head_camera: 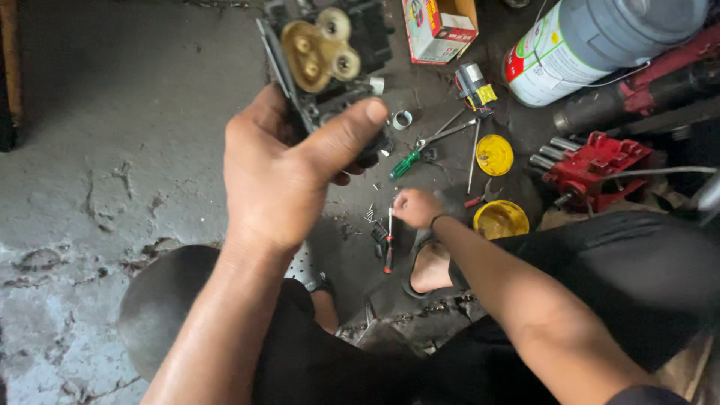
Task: The person manipulates a mechanical component by hand, using a screwdriver to remove and replace screws and internal parts while sitting on the floor.
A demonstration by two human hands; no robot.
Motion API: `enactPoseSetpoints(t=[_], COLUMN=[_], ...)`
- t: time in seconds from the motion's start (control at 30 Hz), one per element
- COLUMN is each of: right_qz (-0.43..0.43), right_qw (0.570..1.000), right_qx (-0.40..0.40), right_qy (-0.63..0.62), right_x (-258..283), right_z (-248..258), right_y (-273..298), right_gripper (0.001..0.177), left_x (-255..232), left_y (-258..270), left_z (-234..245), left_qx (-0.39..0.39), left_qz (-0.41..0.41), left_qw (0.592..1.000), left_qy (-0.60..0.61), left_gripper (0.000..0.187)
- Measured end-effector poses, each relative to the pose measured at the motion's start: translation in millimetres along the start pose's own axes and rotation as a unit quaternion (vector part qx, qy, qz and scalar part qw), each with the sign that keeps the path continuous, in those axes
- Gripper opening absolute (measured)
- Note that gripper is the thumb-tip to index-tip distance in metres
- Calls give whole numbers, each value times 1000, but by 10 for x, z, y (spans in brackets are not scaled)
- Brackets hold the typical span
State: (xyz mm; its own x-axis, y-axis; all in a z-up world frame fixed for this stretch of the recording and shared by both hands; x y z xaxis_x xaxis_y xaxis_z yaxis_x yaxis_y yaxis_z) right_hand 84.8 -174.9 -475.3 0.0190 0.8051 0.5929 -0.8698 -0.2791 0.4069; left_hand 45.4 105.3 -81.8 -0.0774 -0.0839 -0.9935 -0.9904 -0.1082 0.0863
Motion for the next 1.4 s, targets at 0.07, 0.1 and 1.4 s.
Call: enactPoseSetpoints(t=[0.07,0.1,1.4], right_qz=[-32,-57,-118], right_qw=[999,998,991], right_qx=[-14,-34,-1], right_qy=[2,-10,-67], right_x=[-59,-58,456], right_z=[-277,-380,-838], right_y=[69,65,-196], right_gripper=[16,16,39], left_x=[-13,-26,161], left_y=[8,17,-197], left_z=[19,20,-31], left_qx=[0,6,4], left_qz=[3,-2,190], left_qw=[1000,1000,976], left_qy=[-6,0,110], left_gripper=[37,38,42])
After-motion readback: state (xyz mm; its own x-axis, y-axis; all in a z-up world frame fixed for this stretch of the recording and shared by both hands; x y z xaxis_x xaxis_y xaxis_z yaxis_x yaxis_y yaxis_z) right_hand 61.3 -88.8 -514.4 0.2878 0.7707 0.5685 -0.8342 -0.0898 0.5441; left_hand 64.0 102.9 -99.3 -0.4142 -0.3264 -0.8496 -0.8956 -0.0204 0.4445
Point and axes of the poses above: each hand's wrist, its own y-axis away from the middle knuckle, its own z-axis out of the back of the hand, x = y × z, the point moved 3 cm from there along -y, towards the middle knuckle, and after that the axes turned 3 degrees about -y, right-handed, at the moved point
